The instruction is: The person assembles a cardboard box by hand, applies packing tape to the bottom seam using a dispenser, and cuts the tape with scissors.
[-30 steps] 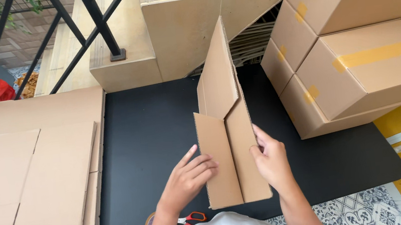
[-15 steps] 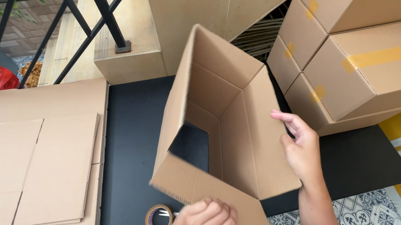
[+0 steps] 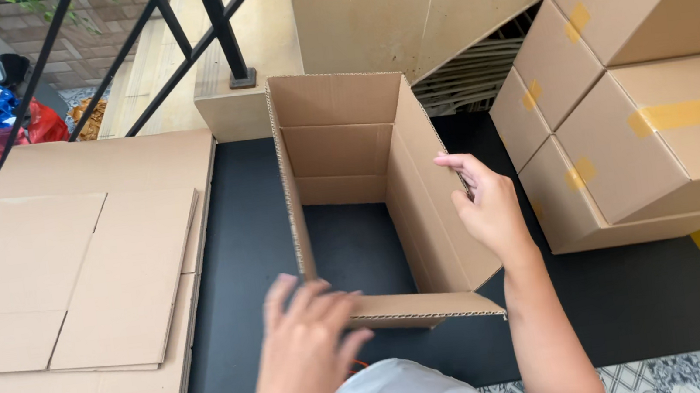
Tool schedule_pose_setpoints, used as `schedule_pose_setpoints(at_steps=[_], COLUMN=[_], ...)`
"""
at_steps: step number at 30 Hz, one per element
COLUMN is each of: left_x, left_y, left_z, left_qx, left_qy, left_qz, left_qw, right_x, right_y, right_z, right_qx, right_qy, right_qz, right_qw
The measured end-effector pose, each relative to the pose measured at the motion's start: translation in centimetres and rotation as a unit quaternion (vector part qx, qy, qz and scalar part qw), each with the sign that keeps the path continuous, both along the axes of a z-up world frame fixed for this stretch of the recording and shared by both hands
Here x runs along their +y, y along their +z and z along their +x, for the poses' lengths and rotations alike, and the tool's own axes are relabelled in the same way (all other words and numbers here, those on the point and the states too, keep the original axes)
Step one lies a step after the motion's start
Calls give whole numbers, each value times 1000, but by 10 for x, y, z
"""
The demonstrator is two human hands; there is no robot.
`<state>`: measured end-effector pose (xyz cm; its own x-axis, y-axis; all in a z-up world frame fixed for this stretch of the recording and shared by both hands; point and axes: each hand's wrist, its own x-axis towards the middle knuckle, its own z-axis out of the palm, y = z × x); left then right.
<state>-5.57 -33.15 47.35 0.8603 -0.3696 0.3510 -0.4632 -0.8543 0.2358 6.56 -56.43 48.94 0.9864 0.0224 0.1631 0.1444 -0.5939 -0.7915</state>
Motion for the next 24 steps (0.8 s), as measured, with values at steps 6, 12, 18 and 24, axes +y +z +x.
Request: schedule_pose_setpoints(at_steps=[6, 12, 18, 24], left_x=[26, 25, 19, 27], left_y=[-34, -33, -29, -20], left_z=[11, 5, 5, 28], left_qx=[59, -21, -156, -131], left_qy=[32, -78, -68, -12], left_qz=[14, -10, -53, -120], left_qw=[998, 997, 984, 984], right_x=[-1, 0, 4, 0], right_y=[-14, -17, -8, 0], right_z=[2, 3, -2, -6], right_qx=[-14, -40, -3, -1], right_qy=[-55, -116, -100, -84], right_qz=[28, 24, 72, 74], right_qw=[998, 992, 992, 994])
